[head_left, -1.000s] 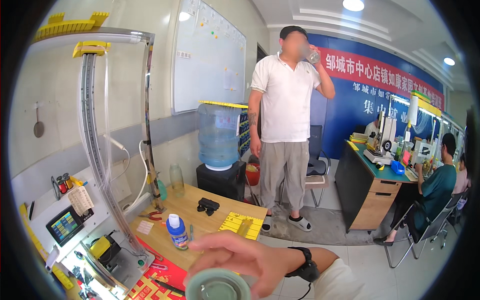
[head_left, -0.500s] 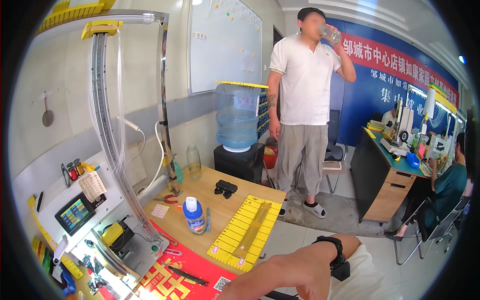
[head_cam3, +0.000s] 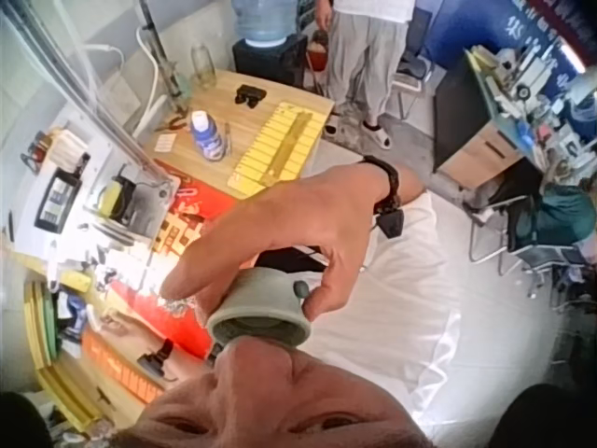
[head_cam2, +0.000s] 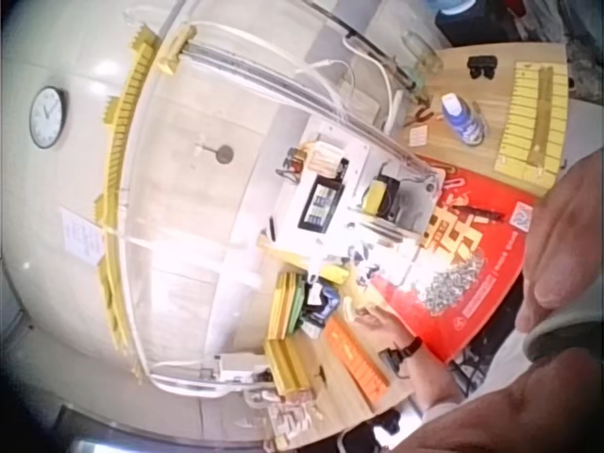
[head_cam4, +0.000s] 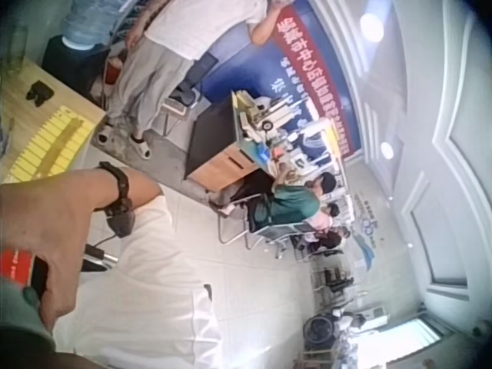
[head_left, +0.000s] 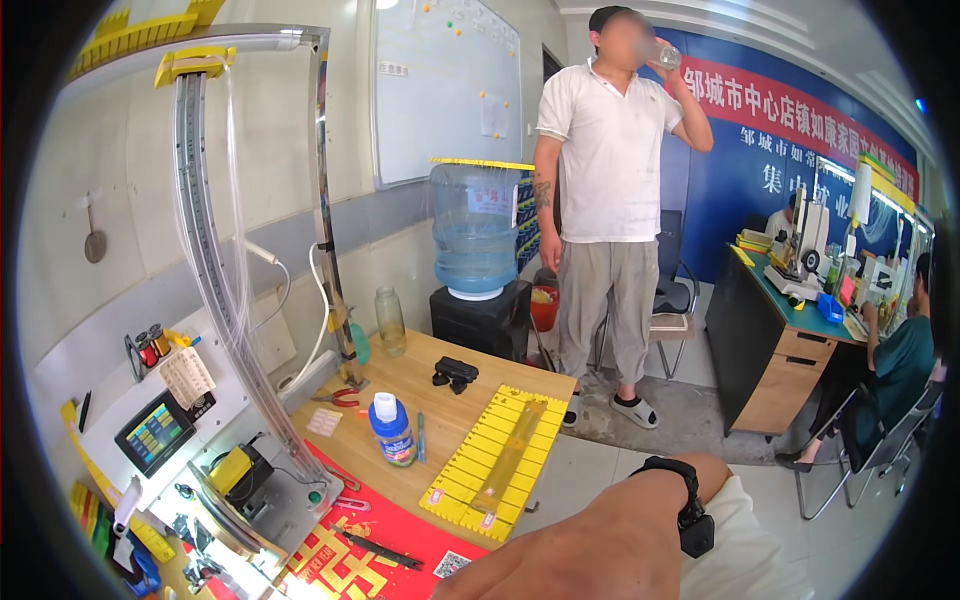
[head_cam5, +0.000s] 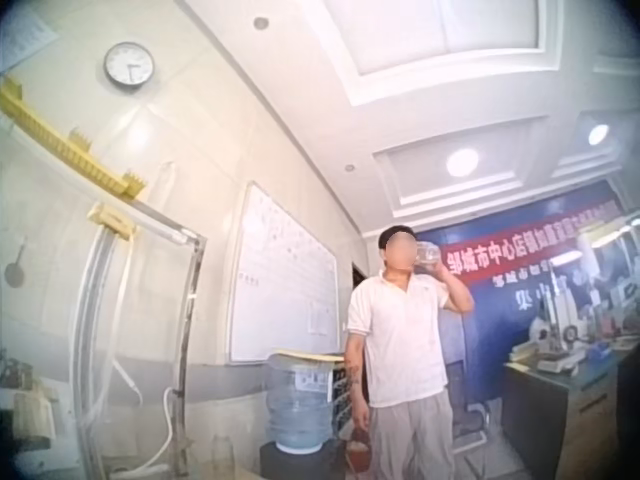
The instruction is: Assembling electronic components using a specialized machine and hand tools.
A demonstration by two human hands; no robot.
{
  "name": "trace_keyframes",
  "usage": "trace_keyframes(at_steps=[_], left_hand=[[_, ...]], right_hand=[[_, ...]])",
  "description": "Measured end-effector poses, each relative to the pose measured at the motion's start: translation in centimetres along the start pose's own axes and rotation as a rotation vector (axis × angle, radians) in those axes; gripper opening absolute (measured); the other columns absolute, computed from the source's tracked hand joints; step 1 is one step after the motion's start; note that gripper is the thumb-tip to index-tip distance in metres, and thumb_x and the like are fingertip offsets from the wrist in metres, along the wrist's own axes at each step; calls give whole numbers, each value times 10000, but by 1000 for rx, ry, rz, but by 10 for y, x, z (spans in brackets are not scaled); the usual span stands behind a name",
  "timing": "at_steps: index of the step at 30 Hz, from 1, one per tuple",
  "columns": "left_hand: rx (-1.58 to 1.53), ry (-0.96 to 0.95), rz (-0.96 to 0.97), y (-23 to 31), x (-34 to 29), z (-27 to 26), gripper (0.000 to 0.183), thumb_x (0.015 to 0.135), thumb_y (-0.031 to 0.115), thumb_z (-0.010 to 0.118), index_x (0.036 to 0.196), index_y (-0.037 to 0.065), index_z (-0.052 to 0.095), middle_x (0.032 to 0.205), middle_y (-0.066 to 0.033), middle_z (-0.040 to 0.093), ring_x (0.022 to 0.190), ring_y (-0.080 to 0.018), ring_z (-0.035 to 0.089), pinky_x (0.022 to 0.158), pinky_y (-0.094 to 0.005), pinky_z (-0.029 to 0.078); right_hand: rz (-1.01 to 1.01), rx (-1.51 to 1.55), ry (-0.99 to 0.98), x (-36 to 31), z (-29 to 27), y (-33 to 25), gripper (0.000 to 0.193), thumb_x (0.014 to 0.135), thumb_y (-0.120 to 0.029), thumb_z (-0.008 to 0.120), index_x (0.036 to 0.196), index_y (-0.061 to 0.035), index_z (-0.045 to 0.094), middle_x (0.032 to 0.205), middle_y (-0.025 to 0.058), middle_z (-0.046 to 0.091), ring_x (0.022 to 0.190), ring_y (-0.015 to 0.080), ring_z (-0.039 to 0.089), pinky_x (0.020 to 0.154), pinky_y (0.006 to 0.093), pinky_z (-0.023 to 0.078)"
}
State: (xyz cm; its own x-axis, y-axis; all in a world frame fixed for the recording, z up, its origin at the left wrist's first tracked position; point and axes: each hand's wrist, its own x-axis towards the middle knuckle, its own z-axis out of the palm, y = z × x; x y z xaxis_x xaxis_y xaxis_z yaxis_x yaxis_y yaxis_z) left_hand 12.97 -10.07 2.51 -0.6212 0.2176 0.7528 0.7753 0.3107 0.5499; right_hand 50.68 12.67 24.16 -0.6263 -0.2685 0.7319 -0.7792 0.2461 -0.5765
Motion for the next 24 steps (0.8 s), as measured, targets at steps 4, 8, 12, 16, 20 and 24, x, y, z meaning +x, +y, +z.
trace_keyframes(at_steps=[4, 8, 12, 16, 20, 24], left_hand=[[-14, 0, -27, -2, 2, 2, 591, 1008, 303, 659, 1430, -70, 482, 1150, -268, 657, 1051, -285, 661, 917, -425, 545], [-27, 5, -81, -8, -1, 2, 603, 1009, 319, 657, 1435, -69, 476, 1176, -276, 643, 1073, -289, 651, 950, -438, 528], [-66, -7, -146, -16, -6, 6, 615, 1011, 335, 655, 1439, -67, 470, 1202, -283, 629, 1094, -293, 640, 982, -451, 511], [-128, -27, -252, -34, -13, 12, 628, 1013, 351, 652, 1443, -66, 465, 1228, -291, 615, 1116, -297, 630, 1014, -465, 494], [-169, -24, -377, -50, -21, 9, 641, 1015, 367, 650, 1447, -65, 459, 1254, -298, 601, 1138, -301, 619, 1047, -478, 477], [-88, -12, -349, -51, -19, 6, 631, 1016, 354, 647, 1456, -57, 457, 1274, -285, 595, 1108, -288, 615, 1013, -461, 481]], right_hand=[[-184, -15, 77, -4, 7, 22, 912, 855, -289, 763, 1565, 83, 327, 1570, 249, 439, 1241, 362, 617, 1036, 468, 485], [-166, 2, 10, 7, 5, 15, 937, 844, -286, 763, 1568, 96, 307, 1576, 265, 426, 1207, 377, 639, 1020, 486, 495], [-168, 54, -12, 13, -5, 3, 974, 847, -286, 771, 1579, 106, 262, 1541, 269, 461, 1181, 367, 655, 999, 476, 510], [156, 178, 22, -4, -11, -5, 1023, 839, -294, 793, 1595, 89, 221, 1449, 260, 550, 1169, 328, 663, 965, 442, 526], [326, 179, 80, -43, -41, 2, 913, 865, -218, 804, 1573, -9, 267, 1369, 221, 594, 1236, 288, 601, 1047, 420, 448], [513, 89, 570, -71, -78, 17, 1134, 797, -254, 901, 1626, -87, 146, 1417, 211, 555, 1347, 290, 550, 1125, 431, 435]])
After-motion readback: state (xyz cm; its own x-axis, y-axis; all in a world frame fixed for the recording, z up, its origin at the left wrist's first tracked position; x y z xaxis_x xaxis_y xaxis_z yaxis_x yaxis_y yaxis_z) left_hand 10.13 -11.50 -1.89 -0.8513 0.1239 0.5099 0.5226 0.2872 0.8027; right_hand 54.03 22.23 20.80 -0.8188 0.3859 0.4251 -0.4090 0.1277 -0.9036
